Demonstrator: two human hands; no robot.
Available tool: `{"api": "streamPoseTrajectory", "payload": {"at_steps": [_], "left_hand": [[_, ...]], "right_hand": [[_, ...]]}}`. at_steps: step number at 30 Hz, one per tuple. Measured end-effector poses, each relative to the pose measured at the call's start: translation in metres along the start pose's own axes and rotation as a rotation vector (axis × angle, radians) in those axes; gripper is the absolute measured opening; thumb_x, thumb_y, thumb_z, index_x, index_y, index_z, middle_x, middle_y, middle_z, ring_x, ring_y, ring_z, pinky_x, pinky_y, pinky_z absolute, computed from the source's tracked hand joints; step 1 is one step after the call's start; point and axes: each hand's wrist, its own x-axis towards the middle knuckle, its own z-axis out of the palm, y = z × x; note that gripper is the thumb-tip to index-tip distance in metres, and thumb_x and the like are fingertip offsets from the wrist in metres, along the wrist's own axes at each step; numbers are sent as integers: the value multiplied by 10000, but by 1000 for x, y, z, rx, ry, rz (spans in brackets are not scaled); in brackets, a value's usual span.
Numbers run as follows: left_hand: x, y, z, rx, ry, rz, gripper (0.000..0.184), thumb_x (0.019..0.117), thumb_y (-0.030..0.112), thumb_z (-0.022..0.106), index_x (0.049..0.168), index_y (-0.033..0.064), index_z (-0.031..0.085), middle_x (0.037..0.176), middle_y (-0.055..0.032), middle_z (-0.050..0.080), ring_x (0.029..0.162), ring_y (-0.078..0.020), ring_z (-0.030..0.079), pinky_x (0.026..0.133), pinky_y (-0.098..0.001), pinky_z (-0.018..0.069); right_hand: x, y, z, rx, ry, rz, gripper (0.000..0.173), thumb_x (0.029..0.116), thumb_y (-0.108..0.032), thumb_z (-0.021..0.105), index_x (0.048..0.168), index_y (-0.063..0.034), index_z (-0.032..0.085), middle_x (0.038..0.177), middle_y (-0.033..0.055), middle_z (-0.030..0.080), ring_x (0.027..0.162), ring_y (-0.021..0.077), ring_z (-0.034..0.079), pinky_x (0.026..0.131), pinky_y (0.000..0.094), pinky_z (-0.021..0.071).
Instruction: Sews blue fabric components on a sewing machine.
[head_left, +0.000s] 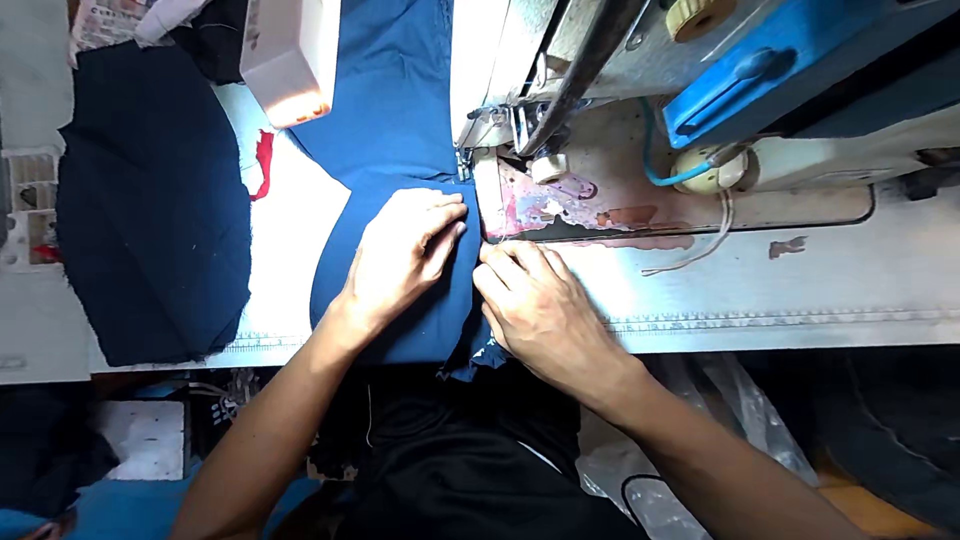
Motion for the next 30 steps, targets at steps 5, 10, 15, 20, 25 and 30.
{"api": "streamPoseTrajectory", "payload": {"at_steps": [5, 10, 15, 20, 25, 30], "left_hand": [[4, 5, 4, 142, -87, -9, 265, 1038, 203, 582, 1190, 94, 770, 1302, -51, 706, 1259, -248, 606, 1078, -369, 462], [10, 18, 5, 217, -141, -88, 308, 1032, 204, 553, 1271, 139, 737, 1317, -32, 694, 1253, -268, 592, 1036, -419, 467], [1, 20, 16, 237, -75, -100, 349, 994, 178, 541, 1293, 126, 714, 1379, -53, 651, 1345, -296, 524, 1135, -497, 371], [-2, 9, 21, 254, -70, -75, 402, 1014, 214, 505, 1382, 172, 663, 1425, -27, 623, 1366, -278, 513, 1159, -510, 348], [-1, 6, 18, 267, -90, -57, 418, 1011, 217, 494, 1397, 198, 654, 1430, -32, 617, 1362, -290, 513, 1171, -528, 325], [-1, 13, 16, 235, -150, -132, 470, 966, 189, 504, 1417, 188, 635, 1511, -112, 531, 1442, -358, 424, 1214, -602, 238]], "right_hand": [[-1, 1, 0, 13, -10, 13, 237, 1001, -145, 519, 1110, -67, 715, 1344, 137, 650, 1250, 340, 583, 970, 487, 471], [-2, 0, 2, 26, -7, 25, 206, 1001, -142, 525, 1073, -66, 703, 1322, 136, 652, 1256, 331, 574, 969, 475, 468], [-2, 0, 3, 31, 9, 34, 194, 993, -149, 538, 1027, -67, 710, 1327, 134, 656, 1259, 327, 578, 980, 488, 465], [0, -6, 4, -4, 15, 61, 218, 1001, -160, 532, 1056, -84, 729, 1342, 126, 656, 1268, 328, 579, 1012, 499, 450], [0, -10, 7, 13, 48, 84, 192, 996, -157, 541, 1020, -105, 724, 1336, 105, 663, 1290, 313, 566, 1035, 500, 426], [0, -11, 8, 16, 49, 99, 214, 999, -156, 532, 1058, -128, 735, 1328, 86, 672, 1308, 305, 560, 1078, 514, 401]]}}
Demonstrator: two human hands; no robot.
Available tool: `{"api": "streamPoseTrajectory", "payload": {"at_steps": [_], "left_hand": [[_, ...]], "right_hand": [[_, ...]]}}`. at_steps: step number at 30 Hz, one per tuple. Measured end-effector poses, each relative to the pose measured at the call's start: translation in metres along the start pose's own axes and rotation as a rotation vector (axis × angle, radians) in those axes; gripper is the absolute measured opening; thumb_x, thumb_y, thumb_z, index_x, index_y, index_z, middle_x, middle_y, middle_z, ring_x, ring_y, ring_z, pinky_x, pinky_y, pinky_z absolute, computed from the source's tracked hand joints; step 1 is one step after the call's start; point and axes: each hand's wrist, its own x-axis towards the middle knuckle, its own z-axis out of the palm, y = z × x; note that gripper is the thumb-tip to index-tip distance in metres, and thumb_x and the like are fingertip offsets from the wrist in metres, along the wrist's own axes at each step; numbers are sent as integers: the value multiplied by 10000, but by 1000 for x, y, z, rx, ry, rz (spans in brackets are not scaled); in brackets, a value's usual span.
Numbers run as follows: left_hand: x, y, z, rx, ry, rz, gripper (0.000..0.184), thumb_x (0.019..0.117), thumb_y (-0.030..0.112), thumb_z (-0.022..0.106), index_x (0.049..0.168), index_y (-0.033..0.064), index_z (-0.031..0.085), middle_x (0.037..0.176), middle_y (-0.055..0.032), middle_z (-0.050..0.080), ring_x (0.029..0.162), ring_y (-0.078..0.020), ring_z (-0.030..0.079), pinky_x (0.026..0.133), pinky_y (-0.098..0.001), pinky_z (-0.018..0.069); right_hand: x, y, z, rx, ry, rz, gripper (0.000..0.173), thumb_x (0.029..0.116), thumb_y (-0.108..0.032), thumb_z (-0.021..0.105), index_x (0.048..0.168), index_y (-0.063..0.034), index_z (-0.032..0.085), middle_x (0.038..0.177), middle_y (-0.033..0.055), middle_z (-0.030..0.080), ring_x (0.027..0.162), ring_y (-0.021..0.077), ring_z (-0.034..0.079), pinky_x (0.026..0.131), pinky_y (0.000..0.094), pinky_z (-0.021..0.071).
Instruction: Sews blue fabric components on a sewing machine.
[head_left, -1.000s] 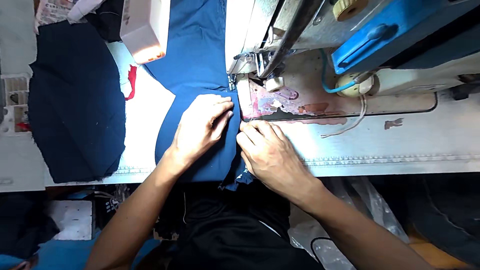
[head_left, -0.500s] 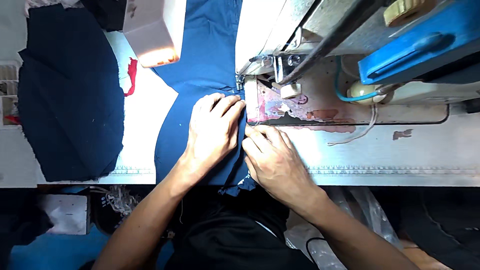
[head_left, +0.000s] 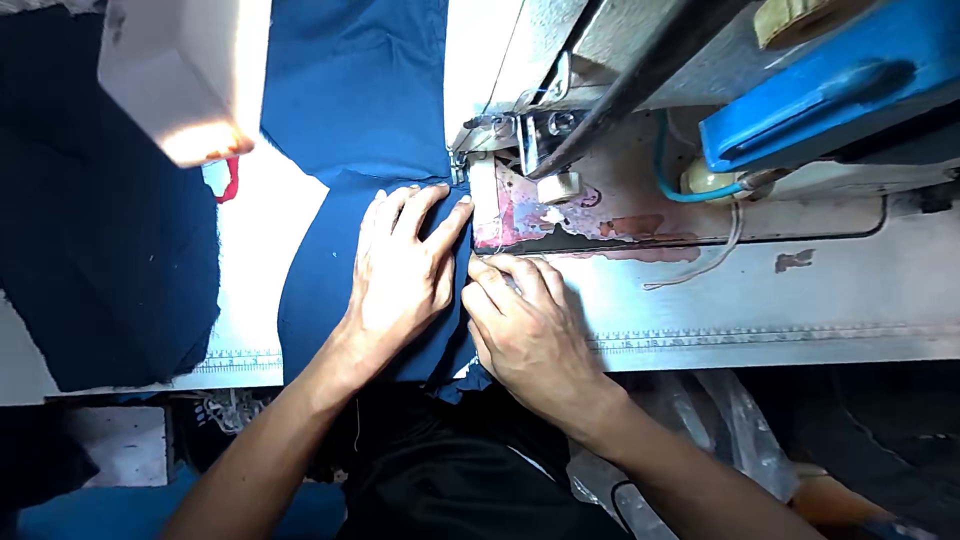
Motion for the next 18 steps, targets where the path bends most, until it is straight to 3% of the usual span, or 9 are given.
{"api": "streamPoseTrajectory", "payload": {"at_steps": [9, 14, 18], "left_hand": [[1, -3, -3, 73, -32, 19, 491, 990, 231, 460, 1459, 211, 600, 1534, -105, 509, 1459, -356, 404, 1179, -721, 162], [9, -10, 3, 141, -14, 40, 469, 1031, 298, 433, 1478, 335, 570, 1511, -70, 542, 1439, -349, 444, 1155, -748, 174], [14, -15, 3, 160, -27, 57, 482, 1029, 296, 428, 1492, 358, 545, 1504, -81, 543, 1442, -361, 435, 1134, -767, 183]], "right_hand": [[5, 2, -2, 17, 2, -14, 200, 991, -145, 527, 1037, -107, 717, 1323, 92, 666, 1317, 317, 546, 1104, 532, 367], [12, 3, -3, 8, -8, -14, 185, 974, -146, 543, 1040, -101, 709, 1322, 106, 660, 1315, 326, 540, 1106, 541, 356], [15, 3, -2, 8, 0, -4, 214, 968, -144, 543, 1069, -98, 725, 1327, 104, 659, 1309, 328, 540, 1097, 545, 358]]}}
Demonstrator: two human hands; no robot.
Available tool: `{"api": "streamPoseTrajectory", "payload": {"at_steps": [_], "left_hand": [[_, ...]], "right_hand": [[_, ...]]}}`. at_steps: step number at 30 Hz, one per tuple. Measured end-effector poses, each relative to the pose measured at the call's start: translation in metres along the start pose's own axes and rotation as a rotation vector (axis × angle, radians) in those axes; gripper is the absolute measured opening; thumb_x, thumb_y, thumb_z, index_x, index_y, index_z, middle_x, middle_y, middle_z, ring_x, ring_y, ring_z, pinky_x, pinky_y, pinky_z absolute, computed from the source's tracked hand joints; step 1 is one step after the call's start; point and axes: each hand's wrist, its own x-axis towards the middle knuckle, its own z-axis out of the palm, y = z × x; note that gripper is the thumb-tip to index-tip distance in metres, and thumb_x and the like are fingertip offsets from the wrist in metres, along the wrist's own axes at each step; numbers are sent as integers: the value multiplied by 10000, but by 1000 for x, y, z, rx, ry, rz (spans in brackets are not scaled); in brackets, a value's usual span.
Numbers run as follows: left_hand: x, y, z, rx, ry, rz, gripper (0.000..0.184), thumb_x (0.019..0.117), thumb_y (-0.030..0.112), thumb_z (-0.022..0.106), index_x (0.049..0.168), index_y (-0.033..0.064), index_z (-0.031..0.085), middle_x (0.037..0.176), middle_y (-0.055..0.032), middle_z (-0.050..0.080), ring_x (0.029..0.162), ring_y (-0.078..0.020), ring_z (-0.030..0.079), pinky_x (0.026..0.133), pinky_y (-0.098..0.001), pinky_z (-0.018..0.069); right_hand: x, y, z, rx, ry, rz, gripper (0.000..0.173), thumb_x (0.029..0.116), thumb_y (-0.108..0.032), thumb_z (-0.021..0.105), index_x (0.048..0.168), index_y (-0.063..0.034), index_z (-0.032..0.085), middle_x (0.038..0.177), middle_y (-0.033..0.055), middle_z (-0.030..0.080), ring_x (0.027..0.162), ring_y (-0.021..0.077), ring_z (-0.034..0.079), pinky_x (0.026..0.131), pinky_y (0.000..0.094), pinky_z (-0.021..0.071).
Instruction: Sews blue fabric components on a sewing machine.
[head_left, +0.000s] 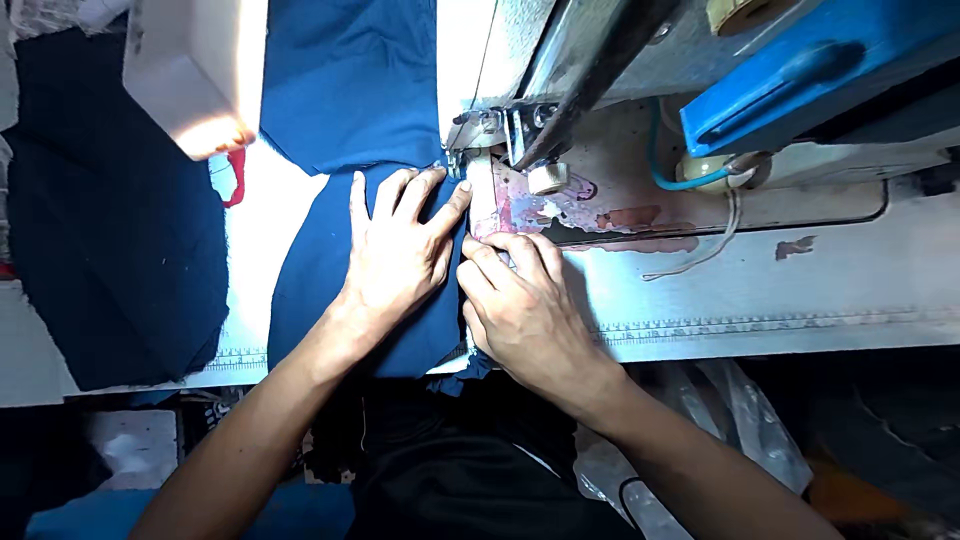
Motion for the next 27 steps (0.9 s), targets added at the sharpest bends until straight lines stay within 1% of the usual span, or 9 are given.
{"api": "streamPoseTrajectory", "payload": {"at_steps": [5, 8, 10, 12, 17, 19, 21, 24, 27], "left_hand": [[1, -1, -1, -14, 10, 8, 483, 1019, 291, 429, 1479, 335, 567, 1507, -77, 542, 1448, -363, 426, 1136, -768, 169], [1, 1, -4, -6, 9, -1, 472, 1015, 283, 446, 1465, 321, 584, 1504, -76, 546, 1441, -364, 436, 1129, -766, 187], [0, 3, -7, -7, -5, -4, 475, 1009, 267, 464, 1466, 297, 589, 1514, -85, 535, 1454, -367, 418, 1138, -769, 180], [-1, 3, -8, -4, -17, 1, 493, 999, 256, 473, 1479, 281, 578, 1540, -91, 506, 1476, -364, 379, 1149, -765, 154], [1, 2, -6, 30, -12, 3, 491, 1001, 281, 468, 1480, 310, 573, 1535, -77, 513, 1464, -353, 402, 1141, -763, 178], [1, 1, -6, 33, -12, 0, 482, 1012, 287, 456, 1479, 320, 572, 1528, -71, 521, 1457, -349, 414, 1129, -773, 187], [3, 2, -5, 42, -16, -4, 487, 1003, 290, 459, 1475, 330, 572, 1525, -67, 522, 1452, -352, 420, 1116, -786, 195], [4, 3, -6, 42, -37, 0, 488, 991, 298, 464, 1464, 319, 582, 1544, -84, 497, 1459, -381, 397, 1103, -796, 188], [3, 3, -5, 37, -43, 8, 501, 984, 294, 464, 1473, 312, 575, 1562, -97, 473, 1470, -386, 375, 1112, -787, 180]], "right_hand": [[1, 0, 3, 6, 29, 9, 192, 959, -139, 550, 1039, -90, 717, 1319, 104, 661, 1301, 319, 543, 1091, 529, 360], [1, -1, 5, 6, 44, 9, 184, 963, -135, 539, 1017, -82, 707, 1305, 112, 664, 1291, 323, 551, 1087, 532, 367], [1, -1, 6, 16, 50, 10, 190, 965, -132, 536, 1024, -86, 710, 1301, 109, 669, 1300, 322, 549, 1097, 531, 363], [0, 0, 7, 19, 57, 9, 198, 969, -130, 529, 1032, -92, 712, 1308, 107, 666, 1307, 320, 545, 1113, 530, 351], [0, -1, 10, 22, 94, 18, 224, 976, -137, 505, 1034, -102, 718, 1297, 103, 674, 1298, 316, 549, 1116, 530, 346], [1, -2, 11, 19, 98, 20, 218, 976, -138, 511, 1030, -103, 719, 1289, 99, 676, 1294, 313, 553, 1116, 532, 355], [0, -3, 11, 8, 96, 24, 224, 984, -142, 507, 1037, -98, 721, 1303, 100, 673, 1294, 309, 555, 1113, 528, 360], [0, -3, 10, -13, 81, 32, 213, 982, -143, 512, 1036, -100, 713, 1321, 98, 671, 1302, 309, 559, 1108, 527, 370], [-2, -4, 11, -8, 75, 42, 218, 982, -137, 511, 1035, -104, 720, 1327, 90, 669, 1304, 306, 555, 1113, 527, 362]]}}
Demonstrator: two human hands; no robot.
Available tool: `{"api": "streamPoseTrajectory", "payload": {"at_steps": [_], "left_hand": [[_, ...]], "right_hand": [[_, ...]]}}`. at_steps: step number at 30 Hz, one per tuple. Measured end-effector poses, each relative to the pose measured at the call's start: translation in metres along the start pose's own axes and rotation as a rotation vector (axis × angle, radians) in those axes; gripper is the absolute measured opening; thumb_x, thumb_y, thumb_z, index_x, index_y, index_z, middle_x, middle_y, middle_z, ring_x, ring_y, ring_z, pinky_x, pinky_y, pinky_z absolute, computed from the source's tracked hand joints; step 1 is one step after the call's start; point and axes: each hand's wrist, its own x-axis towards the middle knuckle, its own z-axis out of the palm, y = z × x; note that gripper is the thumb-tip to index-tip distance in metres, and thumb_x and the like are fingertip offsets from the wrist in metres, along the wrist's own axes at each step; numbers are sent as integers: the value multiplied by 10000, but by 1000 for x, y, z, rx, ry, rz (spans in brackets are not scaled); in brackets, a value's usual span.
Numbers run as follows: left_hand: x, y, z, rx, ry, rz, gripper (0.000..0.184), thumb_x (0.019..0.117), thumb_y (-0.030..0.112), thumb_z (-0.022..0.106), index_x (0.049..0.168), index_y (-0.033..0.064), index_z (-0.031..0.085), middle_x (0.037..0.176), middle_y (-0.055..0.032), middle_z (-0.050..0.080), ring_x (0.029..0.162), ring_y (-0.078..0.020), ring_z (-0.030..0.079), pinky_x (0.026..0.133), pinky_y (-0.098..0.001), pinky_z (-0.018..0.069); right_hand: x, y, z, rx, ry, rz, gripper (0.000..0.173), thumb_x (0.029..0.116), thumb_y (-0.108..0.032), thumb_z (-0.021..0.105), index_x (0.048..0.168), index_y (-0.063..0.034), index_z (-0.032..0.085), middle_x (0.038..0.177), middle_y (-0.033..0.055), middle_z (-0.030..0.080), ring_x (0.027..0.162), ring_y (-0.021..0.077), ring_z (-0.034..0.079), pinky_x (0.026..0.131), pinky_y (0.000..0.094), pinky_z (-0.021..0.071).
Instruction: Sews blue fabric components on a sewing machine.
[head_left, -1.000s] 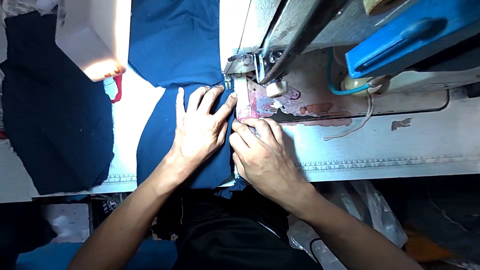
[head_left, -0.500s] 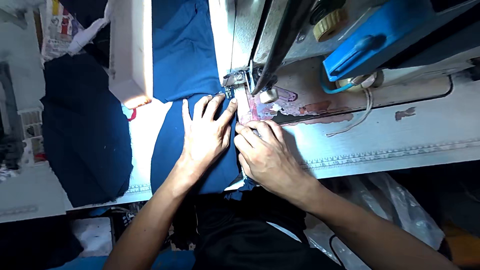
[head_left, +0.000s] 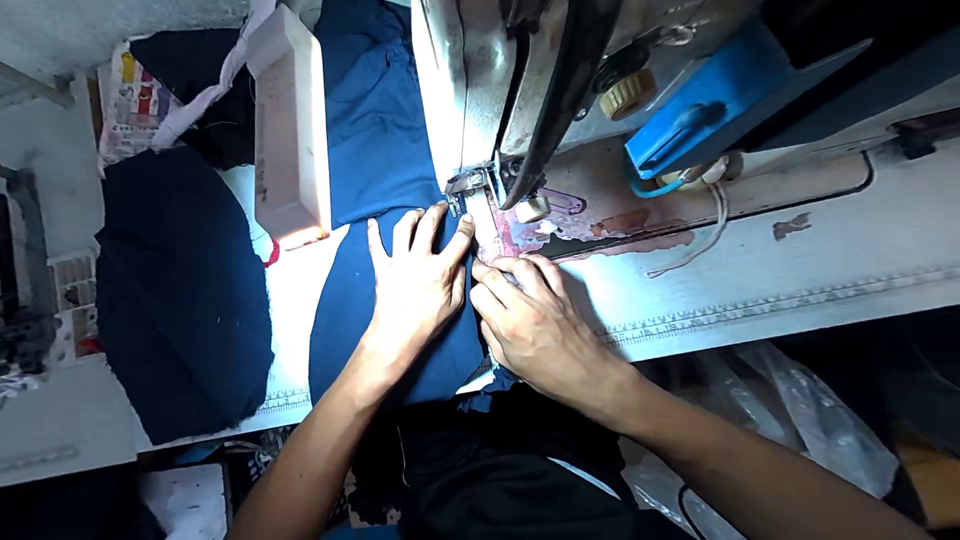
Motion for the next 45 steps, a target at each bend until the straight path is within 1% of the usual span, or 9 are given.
{"api": "streamPoseTrajectory", "payload": {"at_steps": [10, 13, 15, 18, 25, 28, 31, 36, 45], "left_hand": [[-7, -8, -7, -88, 68, 64, 449, 1021, 249, 488, 1453, 294, 603, 1567, -111, 481, 1492, -379, 367, 1133, -806, 148], [-36, 0, -15, -237, 140, 46, 376, 1010, 282, 507, 1315, 174, 697, 1461, -89, 588, 1440, -304, 459, 1201, -699, 190], [-51, 8, -13, -337, 120, 33, 418, 985, 391, 550, 1276, 135, 706, 1409, -57, 629, 1398, -246, 507, 1210, -629, 251], [-60, 14, -9, -356, 85, 25, 534, 918, 516, 625, 1291, 140, 694, 1411, -48, 631, 1419, -253, 489, 1222, -632, 227], [-53, 12, -9, -382, 171, 14, 156, 959, 239, 626, 948, 135, 741, 1137, -15, 737, 1310, -242, 584, 1177, -610, 325], [-49, 9, -16, -413, 233, -27, 143, 975, 162, 604, 1018, 75, 709, 1162, -57, 722, 1210, -197, 642, 1121, -526, 427], [-40, 0, -18, -334, 206, 89, 288, 1009, 127, 585, 1257, 59, 713, 1374, -78, 662, 1348, -238, 567, 1179, -495, 382], [-30, -13, -3, -209, 131, 220, 336, 1011, 150, 542, 1290, 176, 728, 1378, 7, 674, 1385, -275, 532, 1168, -567, 343], [-22, -22, -1, -175, 115, 231, 365, 1018, 208, 497, 1321, 214, 700, 1403, 50, 652, 1415, -258, 498, 1177, -656, 263]], "right_hand": [[8, 3, -3, 5, -17, -6, 230, 979, -156, 513, 1054, -86, 718, 1327, 104, 652, 1286, 311, 548, 1106, 539, 354], [2, 3, -8, 51, -20, 38, 232, 999, -177, 521, 1072, -97, 726, 1418, 104, 609, 1347, 320, 510, 1099, 518, 383], [-3, 0, -7, 90, 24, 92, 243, 987, -181, 551, 1114, -100, 742, 1308, 132, 620, 1220, 329, 543, 988, 470, 444], [-10, -2, -4, 121, 51, 112, 275, 962, -137, 581, 1187, -78, 729, 1046, 135, 631, 1019, 328, 586, 855, 465, 457], [-7, 0, -8, 113, 25, 86, 286, 968, -155, 580, 1199, -62, 719, 1024, 134, 630, 985, 323, 588, 854, 486, 437], [-8, -2, -9, 106, 9, 86, 294, 977, -148, 570, 1217, -57, 713, 1032, 139, 621, 993, 327, 576, 852, 487, 430], [-10, -2, -8, 116, 24, 99, 296, 978, -161, 566, 1216, -72, 719, 1078, 144, 605, 1038, 336, 556, 859, 474, 440], [-12, 3, -7, 77, 14, 57, 317, 993, -201, 523, 1228, -95, 708, 1554, 101, 487, 1391, 352, 434, 1053, 515, 393], [-1, 7, -5, -22, -3, 3, 350, 977, -230, 509, 1220, -67, 701, 1438, 105, 601, 1331, 330, 519, 1063, 547, 374]]}}
